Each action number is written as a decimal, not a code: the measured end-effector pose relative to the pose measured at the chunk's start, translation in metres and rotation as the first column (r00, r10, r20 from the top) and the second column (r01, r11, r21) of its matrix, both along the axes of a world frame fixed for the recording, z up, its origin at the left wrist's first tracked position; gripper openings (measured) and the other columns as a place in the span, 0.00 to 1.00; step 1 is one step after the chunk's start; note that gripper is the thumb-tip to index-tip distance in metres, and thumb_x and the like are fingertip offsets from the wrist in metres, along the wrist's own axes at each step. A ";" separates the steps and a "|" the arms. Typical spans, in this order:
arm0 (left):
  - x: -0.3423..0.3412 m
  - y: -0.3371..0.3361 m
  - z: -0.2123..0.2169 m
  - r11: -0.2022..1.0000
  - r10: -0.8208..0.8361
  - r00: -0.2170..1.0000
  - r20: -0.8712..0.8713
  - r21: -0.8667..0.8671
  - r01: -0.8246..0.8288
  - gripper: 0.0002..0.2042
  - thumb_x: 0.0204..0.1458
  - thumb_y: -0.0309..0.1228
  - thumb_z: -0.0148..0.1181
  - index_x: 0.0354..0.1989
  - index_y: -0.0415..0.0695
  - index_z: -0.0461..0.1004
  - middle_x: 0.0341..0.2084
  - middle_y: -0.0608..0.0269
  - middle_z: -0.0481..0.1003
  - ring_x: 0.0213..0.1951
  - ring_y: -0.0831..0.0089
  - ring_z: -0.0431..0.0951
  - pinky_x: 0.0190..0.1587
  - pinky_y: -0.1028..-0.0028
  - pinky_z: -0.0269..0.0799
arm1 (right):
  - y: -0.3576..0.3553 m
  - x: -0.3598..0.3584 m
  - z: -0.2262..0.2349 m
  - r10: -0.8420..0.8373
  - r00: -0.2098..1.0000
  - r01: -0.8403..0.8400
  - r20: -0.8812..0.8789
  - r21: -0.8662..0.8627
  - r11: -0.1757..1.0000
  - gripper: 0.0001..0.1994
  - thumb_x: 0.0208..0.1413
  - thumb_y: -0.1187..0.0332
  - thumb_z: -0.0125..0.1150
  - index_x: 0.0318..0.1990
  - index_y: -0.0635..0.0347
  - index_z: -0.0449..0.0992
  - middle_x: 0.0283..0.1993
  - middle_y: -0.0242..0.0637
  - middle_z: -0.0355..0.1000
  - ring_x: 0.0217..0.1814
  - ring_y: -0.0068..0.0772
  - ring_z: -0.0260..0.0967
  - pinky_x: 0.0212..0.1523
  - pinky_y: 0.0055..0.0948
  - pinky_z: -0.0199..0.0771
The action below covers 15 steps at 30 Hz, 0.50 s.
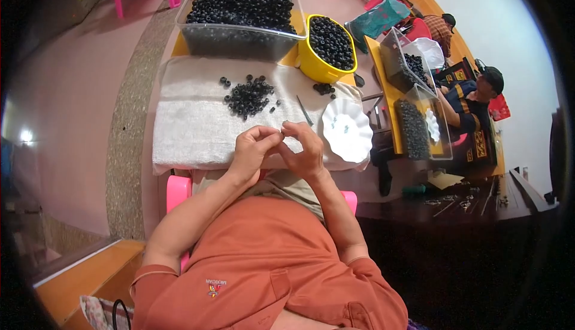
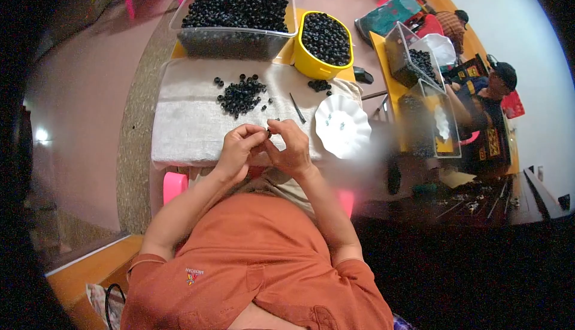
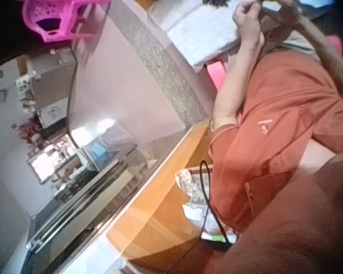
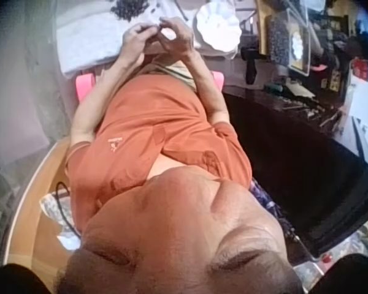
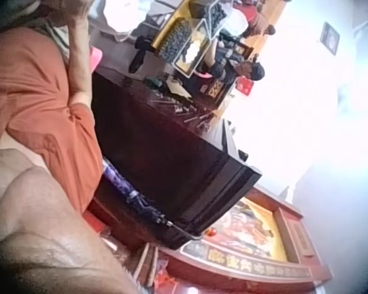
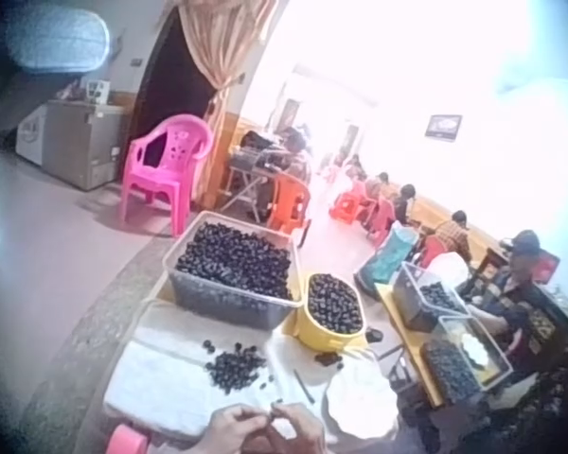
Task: Sorting small black rubber components into a paper plate on a workbench.
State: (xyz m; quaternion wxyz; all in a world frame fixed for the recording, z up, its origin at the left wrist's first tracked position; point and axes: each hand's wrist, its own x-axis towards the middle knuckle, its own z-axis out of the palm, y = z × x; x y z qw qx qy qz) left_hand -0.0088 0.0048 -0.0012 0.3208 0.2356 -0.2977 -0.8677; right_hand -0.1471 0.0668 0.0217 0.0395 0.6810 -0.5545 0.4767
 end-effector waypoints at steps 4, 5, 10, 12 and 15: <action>0.000 0.001 0.002 1.000 0.015 1.000 -0.009 -0.004 -0.015 0.03 0.56 0.24 0.59 0.37 0.39 0.75 0.34 0.64 0.77 0.34 0.78 0.76 0.39 0.77 0.75 | 0.000 -0.003 0.006 0.031 1.000 -0.031 0.000 0.040 0.999 0.17 0.40 0.80 0.69 0.42 0.63 0.75 0.35 0.43 0.73 0.33 0.41 0.74 0.32 0.32 0.74; 0.000 0.001 0.002 1.000 0.016 1.000 -0.011 -0.005 -0.016 0.03 0.56 0.24 0.59 0.37 0.39 0.75 0.34 0.64 0.77 0.34 0.78 0.76 0.39 0.77 0.75 | 0.000 -0.005 0.009 0.028 0.999 -0.027 -0.016 0.052 0.998 0.16 0.41 0.80 0.68 0.41 0.63 0.75 0.36 0.44 0.73 0.33 0.41 0.74 0.33 0.32 0.74; 0.002 -0.002 0.001 1.000 0.012 0.999 0.033 0.000 -0.012 0.05 0.56 0.26 0.60 0.39 0.40 0.75 0.34 0.64 0.77 0.34 0.79 0.75 0.40 0.78 0.74 | -0.005 -0.031 0.015 -0.043 0.995 0.027 0.093 0.161 0.987 0.11 0.47 0.79 0.67 0.40 0.62 0.76 0.38 0.42 0.73 0.33 0.35 0.73 0.33 0.28 0.73; 0.001 -0.002 0.000 1.000 0.008 0.999 0.049 -0.012 -0.008 0.05 0.56 0.26 0.60 0.39 0.40 0.74 0.34 0.63 0.77 0.35 0.79 0.75 0.40 0.78 0.74 | -0.007 -0.046 0.019 -0.052 0.995 0.032 0.090 0.213 0.977 0.11 0.47 0.79 0.67 0.40 0.63 0.76 0.38 0.41 0.72 0.31 0.32 0.72 0.33 0.27 0.73; 0.001 -0.001 -0.002 1.000 0.009 0.998 0.058 -0.024 -0.007 0.05 0.56 0.26 0.60 0.39 0.40 0.74 0.34 0.63 0.77 0.35 0.79 0.75 0.39 0.78 0.75 | -0.008 -0.058 0.029 -0.072 0.994 0.045 0.087 0.281 0.959 0.11 0.48 0.80 0.67 0.41 0.64 0.76 0.37 0.39 0.72 0.30 0.28 0.70 0.32 0.23 0.72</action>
